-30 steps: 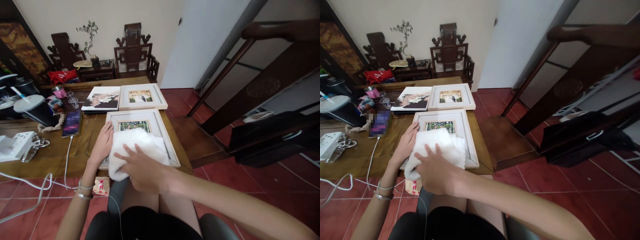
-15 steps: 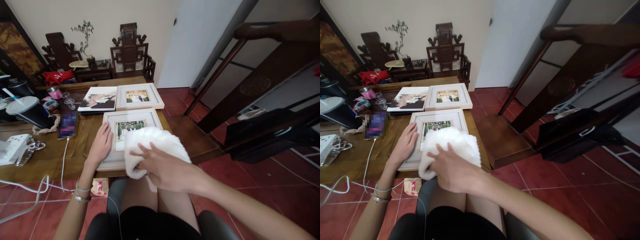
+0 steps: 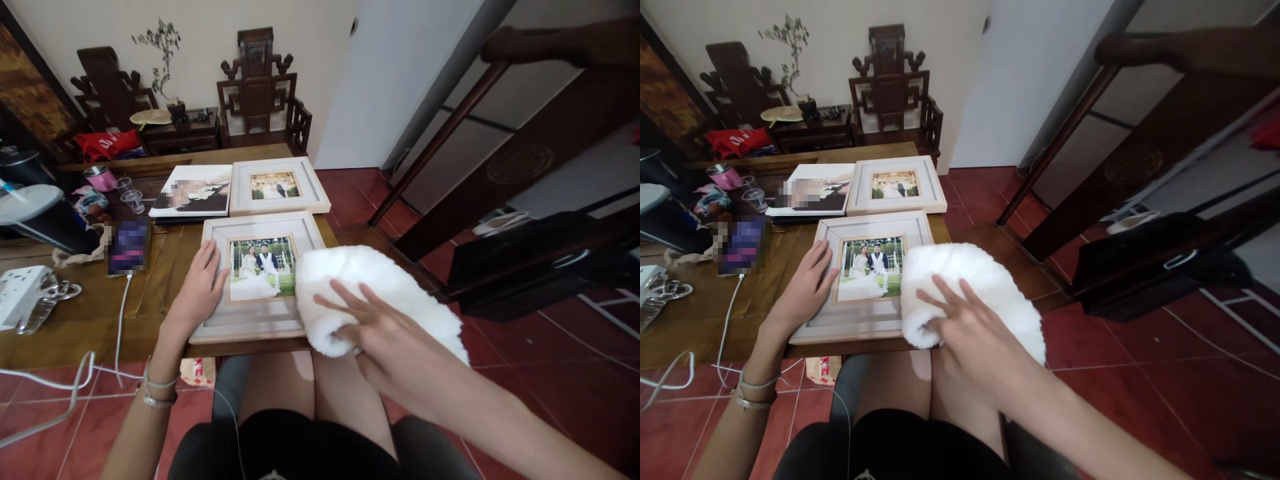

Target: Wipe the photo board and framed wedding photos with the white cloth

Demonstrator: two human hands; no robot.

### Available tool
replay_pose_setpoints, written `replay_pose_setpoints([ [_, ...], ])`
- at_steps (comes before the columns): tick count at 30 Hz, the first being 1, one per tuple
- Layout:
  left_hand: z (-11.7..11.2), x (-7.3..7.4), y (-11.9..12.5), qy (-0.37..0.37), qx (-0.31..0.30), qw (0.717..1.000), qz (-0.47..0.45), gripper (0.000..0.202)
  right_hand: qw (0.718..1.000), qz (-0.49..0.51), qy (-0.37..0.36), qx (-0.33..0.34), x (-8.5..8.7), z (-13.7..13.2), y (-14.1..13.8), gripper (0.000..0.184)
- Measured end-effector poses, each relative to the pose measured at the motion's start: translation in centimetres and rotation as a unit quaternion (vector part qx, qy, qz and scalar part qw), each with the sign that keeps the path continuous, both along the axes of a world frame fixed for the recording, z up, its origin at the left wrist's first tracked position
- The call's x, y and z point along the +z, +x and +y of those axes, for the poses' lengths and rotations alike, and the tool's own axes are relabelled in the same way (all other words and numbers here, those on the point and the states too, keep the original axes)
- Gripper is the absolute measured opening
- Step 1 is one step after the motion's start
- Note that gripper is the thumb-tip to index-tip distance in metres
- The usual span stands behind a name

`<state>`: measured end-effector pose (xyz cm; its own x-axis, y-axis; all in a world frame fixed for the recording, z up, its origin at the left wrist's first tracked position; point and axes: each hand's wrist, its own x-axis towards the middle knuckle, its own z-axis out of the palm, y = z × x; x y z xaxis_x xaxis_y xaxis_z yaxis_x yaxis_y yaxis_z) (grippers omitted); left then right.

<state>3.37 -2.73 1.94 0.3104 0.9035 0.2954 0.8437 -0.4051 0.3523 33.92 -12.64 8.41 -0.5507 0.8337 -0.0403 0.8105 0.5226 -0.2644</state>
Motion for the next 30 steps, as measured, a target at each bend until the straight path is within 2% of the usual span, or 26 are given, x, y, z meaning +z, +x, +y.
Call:
replay_pose_setpoints([
  [4,-0.1,-0.1,0.1,-0.004,-0.003,1.0,-0.006,0.051,0.998,0.003,0.061,-0.015,0.1,4.6,-0.5,0.047],
  [8,-0.2,-0.4,0.1,0.002,0.012,0.999,-0.033,0.05,0.996,-0.01,0.087,-0.026,-1.4,10.2,-1.0,0.051],
  [10,-0.2,-0.5,0.2,0.003,0.022,0.999,-0.047,0.05,0.996,-0.013,0.088,-0.019,-2.2,11.4,-0.8,0.053],
  [12,-0.3,-0.5,0.2,0.002,0.029,0.998,-0.055,0.05,0.997,-0.009,0.08,0.0,-2.6,10.8,-0.3,0.053],
  [14,-0.4,-0.4,0.3,0.003,0.033,0.998,-0.059,0.049,0.998,-0.001,0.064,0.021,-2.5,8.4,0.3,0.051],
  [18,-0.7,-0.1,0.4,0.004,0.038,0.998,-0.054,0.05,0.998,0.012,0.024,0.048,-1.4,2.2,1.2,0.051],
  [21,-0.7,-0.1,0.3,0.001,0.035,0.998,-0.044,0.05,0.999,0.019,-0.007,0.047,-0.2,0.6,1.0,0.051],
  [24,-0.5,-0.4,0.2,0.006,0.027,0.999,-0.039,0.048,1.0,0.021,-0.009,0.011,0.5,2.8,0.3,0.054],
  [28,-0.2,-0.8,0.1,0.017,0.026,0.998,-0.049,0.045,1.0,0.022,0.014,-0.011,0.4,8.3,-0.6,0.056],
  [30,-0.2,-0.8,0.1,0.012,0.027,0.998,-0.056,0.045,0.998,0.023,0.053,-0.021,0.1,11.0,-1.2,0.057],
])
